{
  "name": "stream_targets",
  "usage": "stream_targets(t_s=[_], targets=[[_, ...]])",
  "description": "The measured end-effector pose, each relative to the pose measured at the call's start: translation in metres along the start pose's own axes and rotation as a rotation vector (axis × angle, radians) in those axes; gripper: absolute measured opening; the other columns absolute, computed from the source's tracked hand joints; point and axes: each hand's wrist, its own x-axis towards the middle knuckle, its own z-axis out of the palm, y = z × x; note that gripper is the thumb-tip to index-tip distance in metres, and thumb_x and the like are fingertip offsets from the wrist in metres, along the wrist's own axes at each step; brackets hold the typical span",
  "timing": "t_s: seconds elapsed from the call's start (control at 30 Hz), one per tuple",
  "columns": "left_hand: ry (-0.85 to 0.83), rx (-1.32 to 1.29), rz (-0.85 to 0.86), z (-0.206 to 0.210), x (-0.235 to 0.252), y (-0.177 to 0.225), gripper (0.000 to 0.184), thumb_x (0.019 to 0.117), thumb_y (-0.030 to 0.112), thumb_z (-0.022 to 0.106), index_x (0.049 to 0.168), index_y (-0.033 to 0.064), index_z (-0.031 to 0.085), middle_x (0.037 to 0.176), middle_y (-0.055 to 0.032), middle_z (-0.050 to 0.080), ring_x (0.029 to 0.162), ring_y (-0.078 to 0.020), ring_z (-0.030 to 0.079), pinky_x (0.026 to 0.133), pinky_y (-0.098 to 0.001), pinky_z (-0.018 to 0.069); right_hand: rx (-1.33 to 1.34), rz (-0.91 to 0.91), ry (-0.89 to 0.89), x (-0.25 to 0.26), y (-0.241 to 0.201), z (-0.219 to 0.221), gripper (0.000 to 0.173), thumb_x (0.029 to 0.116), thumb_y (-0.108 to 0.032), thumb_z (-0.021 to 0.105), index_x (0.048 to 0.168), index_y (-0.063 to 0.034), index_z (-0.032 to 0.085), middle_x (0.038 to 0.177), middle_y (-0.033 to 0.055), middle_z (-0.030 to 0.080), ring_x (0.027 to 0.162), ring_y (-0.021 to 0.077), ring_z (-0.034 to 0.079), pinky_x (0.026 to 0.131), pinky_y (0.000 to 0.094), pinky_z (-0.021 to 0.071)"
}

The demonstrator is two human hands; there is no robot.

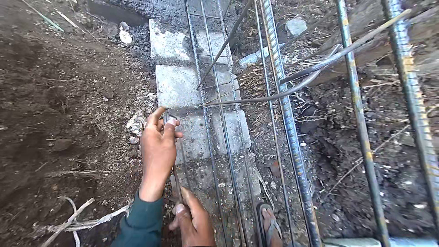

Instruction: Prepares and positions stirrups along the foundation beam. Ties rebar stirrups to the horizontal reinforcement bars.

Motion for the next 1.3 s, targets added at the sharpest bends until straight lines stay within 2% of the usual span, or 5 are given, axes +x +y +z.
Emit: stream_targets(t_s=[0.7, 0.9, 0.97, 1.1, 1.3], targets=[[-0.152, -0.275, 0.001, 0.007, -0.033, 0.037, 0.041, 0.1004, 0.005, 0.061, 0.141, 0.0074, 0.060, 0.095, -0.0069, 0.079, 0.074, -0.0195, 0.076, 0.068, -0.0311, 0.0653, 0.098, -0.158, -0.021, -0.008, 0.000, -0.038, 0.030, 0.1065, -0.008, 0.044, 0.116, 0.0087, 0.066, 0.081, 0.0039, 0.063, 0.067, 0.0052, 0.060, 0.062, 0.0246, 0.0549], [-0.200, 0.109, 0.440, -0.017, 0.027, -0.006, 0.059, 0.0983, 0.069, 0.045, 0.116, 0.0229, 0.076, 0.138, -0.0046, 0.056, 0.129, -0.0213, 0.051, 0.100, -0.0454, 0.0470, 0.466, -0.162, -0.019, -0.023, 0.007, -0.061, 0.026, 0.1085, -0.026, 0.047, 0.108, -0.0100, 0.067, 0.063, -0.0162, 0.047, 0.051, -0.0063, 0.040, 0.046, 0.0144, 0.0344], [-0.376, 0.059, 0.509, -0.012, 0.053, -0.028, 0.063, 0.0965, 0.073, 0.044, 0.108, 0.0198, 0.076, 0.134, -0.0030, 0.063, 0.129, -0.0189, 0.057, 0.102, -0.0437, 0.0524, 0.522, -0.130, -0.038, -0.016, 0.020, -0.071, 0.028, 0.1085, -0.030, 0.047, 0.106, -0.0114, 0.068, 0.060, -0.0153, 0.047, 0.049, -0.0048, 0.040, 0.046, 0.0155, 0.0349], [-0.495, 0.360, 0.309, 0.004, 0.065, -0.049, 0.036, 0.1017, 0.045, 0.060, 0.085, 0.0135, 0.068, 0.067, 0.0013, 0.058, 0.060, -0.0133, 0.054, 0.058, -0.0404, 0.0454, 0.210, -0.001, 0.285, 0.023, 0.061, -0.065, 0.030, 0.1044, -0.018, 0.037, 0.096, -0.0070, 0.063, 0.058, -0.0126, 0.037, 0.046, -0.0017, 0.033, 0.044, 0.0193, 0.0324], [-0.593, 0.798, 0.023, 0.016, 0.073, -0.049, 0.036, 0.1072, 0.036, 0.053, 0.100, 0.0099, 0.077, 0.091, -0.0164, 0.072, 0.090, -0.0375, 0.068, 0.081, -0.0668, 0.0499, -0.209, 0.272, 0.391, 0.069, 0.108, -0.042, 0.039, 0.1105, -0.022, 0.039, 0.119, 0.0052, 0.066, 0.096, 0.0178, 0.067, 0.087, 0.0275, 0.065, 0.084, 0.0498, 0.0530]])
